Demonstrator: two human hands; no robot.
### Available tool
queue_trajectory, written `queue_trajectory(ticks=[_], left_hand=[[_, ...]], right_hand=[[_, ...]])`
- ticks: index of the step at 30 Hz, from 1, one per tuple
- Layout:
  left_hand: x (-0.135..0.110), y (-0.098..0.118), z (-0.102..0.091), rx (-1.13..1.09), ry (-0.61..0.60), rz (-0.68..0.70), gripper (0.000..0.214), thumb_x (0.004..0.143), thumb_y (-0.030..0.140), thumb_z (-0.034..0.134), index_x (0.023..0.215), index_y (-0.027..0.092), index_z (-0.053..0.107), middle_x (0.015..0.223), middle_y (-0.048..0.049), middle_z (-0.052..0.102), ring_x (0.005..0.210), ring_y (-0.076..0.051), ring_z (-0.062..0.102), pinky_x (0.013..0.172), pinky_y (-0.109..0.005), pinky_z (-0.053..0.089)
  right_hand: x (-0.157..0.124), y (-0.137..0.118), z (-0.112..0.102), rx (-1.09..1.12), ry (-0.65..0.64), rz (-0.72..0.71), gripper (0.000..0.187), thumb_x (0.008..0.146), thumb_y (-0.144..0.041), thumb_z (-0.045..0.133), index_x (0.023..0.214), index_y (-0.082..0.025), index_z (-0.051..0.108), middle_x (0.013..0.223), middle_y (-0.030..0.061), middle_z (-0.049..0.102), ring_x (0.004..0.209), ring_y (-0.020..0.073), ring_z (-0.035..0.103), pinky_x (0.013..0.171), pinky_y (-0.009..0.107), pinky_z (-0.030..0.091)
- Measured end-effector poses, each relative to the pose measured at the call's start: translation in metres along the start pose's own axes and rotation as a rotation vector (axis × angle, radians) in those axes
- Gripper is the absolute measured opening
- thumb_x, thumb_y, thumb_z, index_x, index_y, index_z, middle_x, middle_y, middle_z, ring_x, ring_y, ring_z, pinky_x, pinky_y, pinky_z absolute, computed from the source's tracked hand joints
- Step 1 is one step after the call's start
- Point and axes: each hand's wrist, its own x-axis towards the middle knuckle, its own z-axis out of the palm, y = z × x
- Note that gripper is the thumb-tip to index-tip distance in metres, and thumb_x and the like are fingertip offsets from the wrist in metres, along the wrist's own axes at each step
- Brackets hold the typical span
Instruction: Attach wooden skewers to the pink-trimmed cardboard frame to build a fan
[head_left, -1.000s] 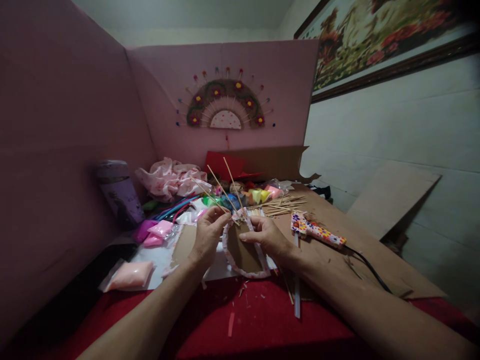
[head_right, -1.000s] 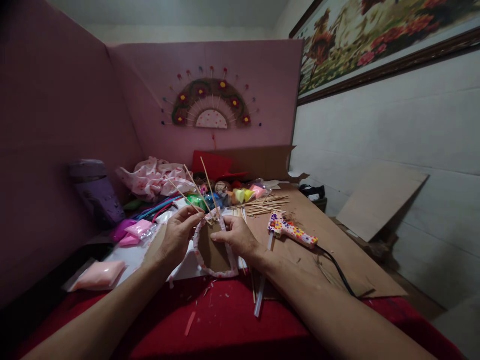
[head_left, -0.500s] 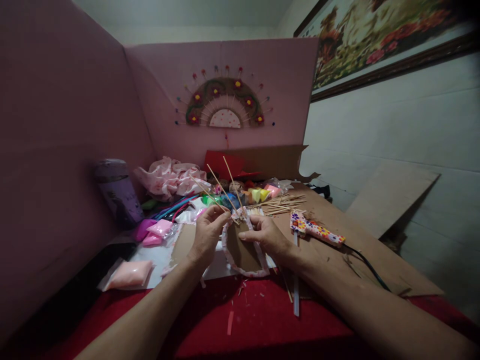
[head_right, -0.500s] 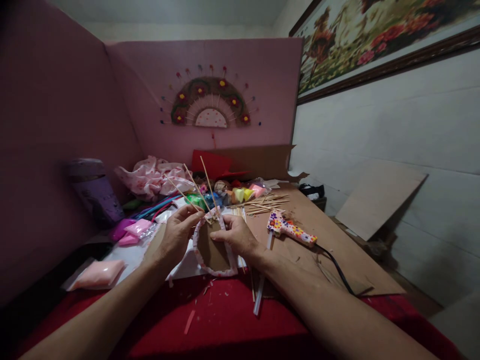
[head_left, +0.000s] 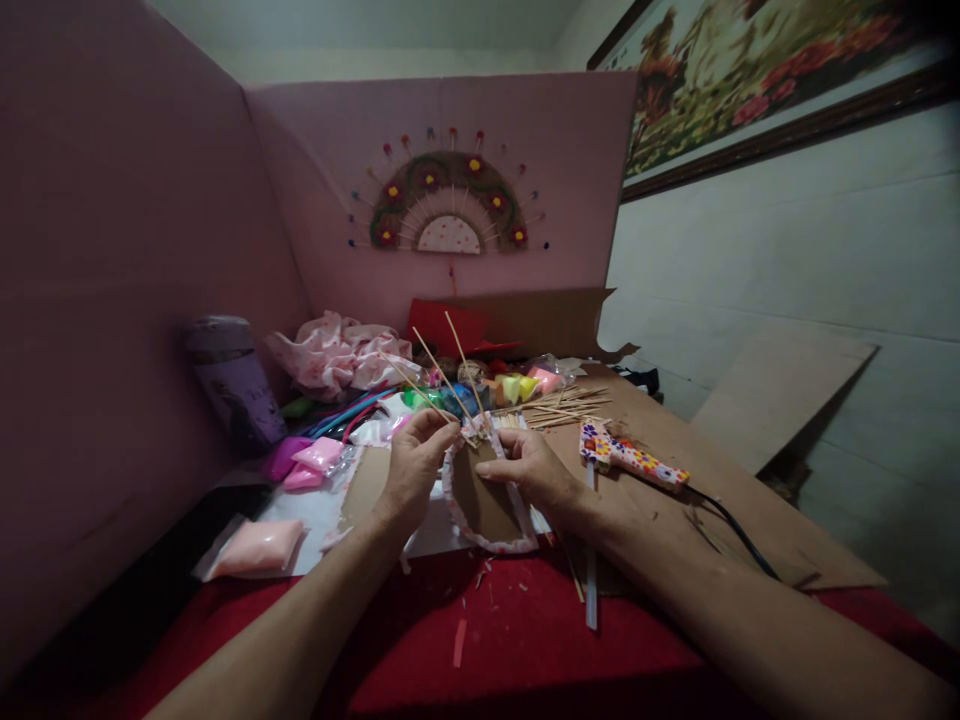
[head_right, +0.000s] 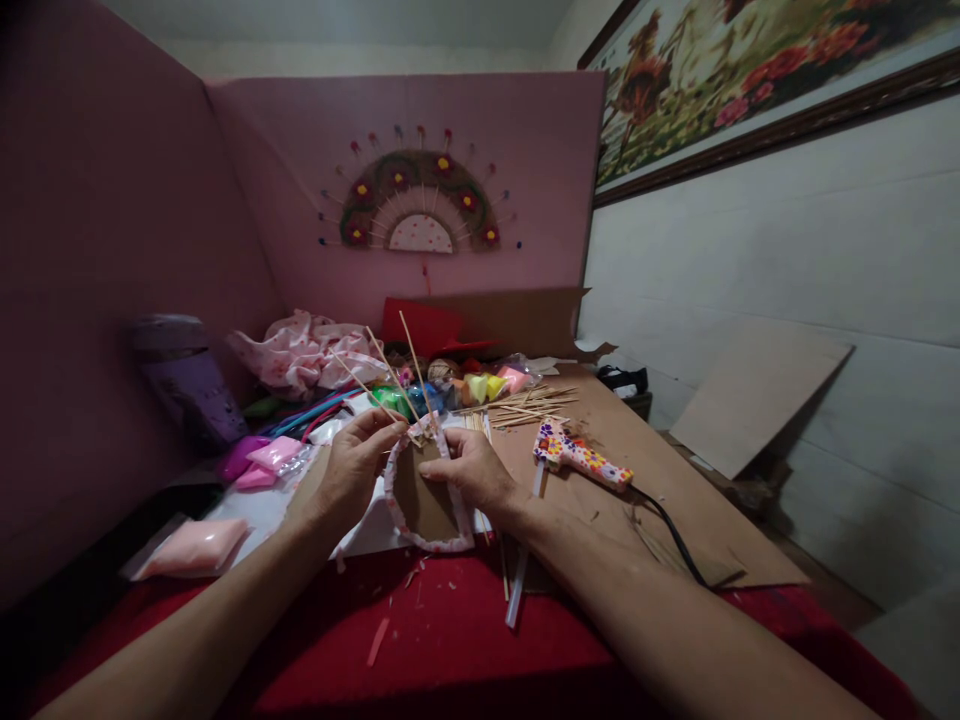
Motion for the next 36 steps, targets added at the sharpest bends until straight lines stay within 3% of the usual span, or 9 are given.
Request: queue_trajectory(ticks=[22, 36], left_hand=[[-0.0001, 0.0002, 0.0011, 0.011, 0.02, -0.012, 0.009, 0.066, 0.024, 0.062, 0.064, 0.017, 0.058, 0.059, 0.0047, 0.052, 0.053, -0.007, 0.042, 0.054, -0.021, 0.032], [-0.0029, -0.0015, -0.0011, -0.075, -0.009, -0.067, 0.02, 0.068, 0.035, 0.064, 0.071, 0.016, 0.06, 0.065, 0.0025, 0.058, 0.056, -0.009, 0.05, 0.054, -0.02, 0.037]], right_hand=[[-0.0017, -0.0014, 0.0003, 0.016, -0.005, 0.021, 0.026, 0.054, -0.02, 0.067, 0.079, -0.014, 0.063, 0.07, 0.0009, 0.065, 0.061, 0.0149, 0.058, 0.059, 0.028, 0.044], [-0.0026, -0.005, -0.0025, 0.04, -0.045, -0.009, 0.027, 0.058, -0.022, 0.069, 0.083, -0.014, 0.065, 0.074, 0.0013, 0.065, 0.065, 0.0147, 0.058, 0.062, 0.028, 0.044]])
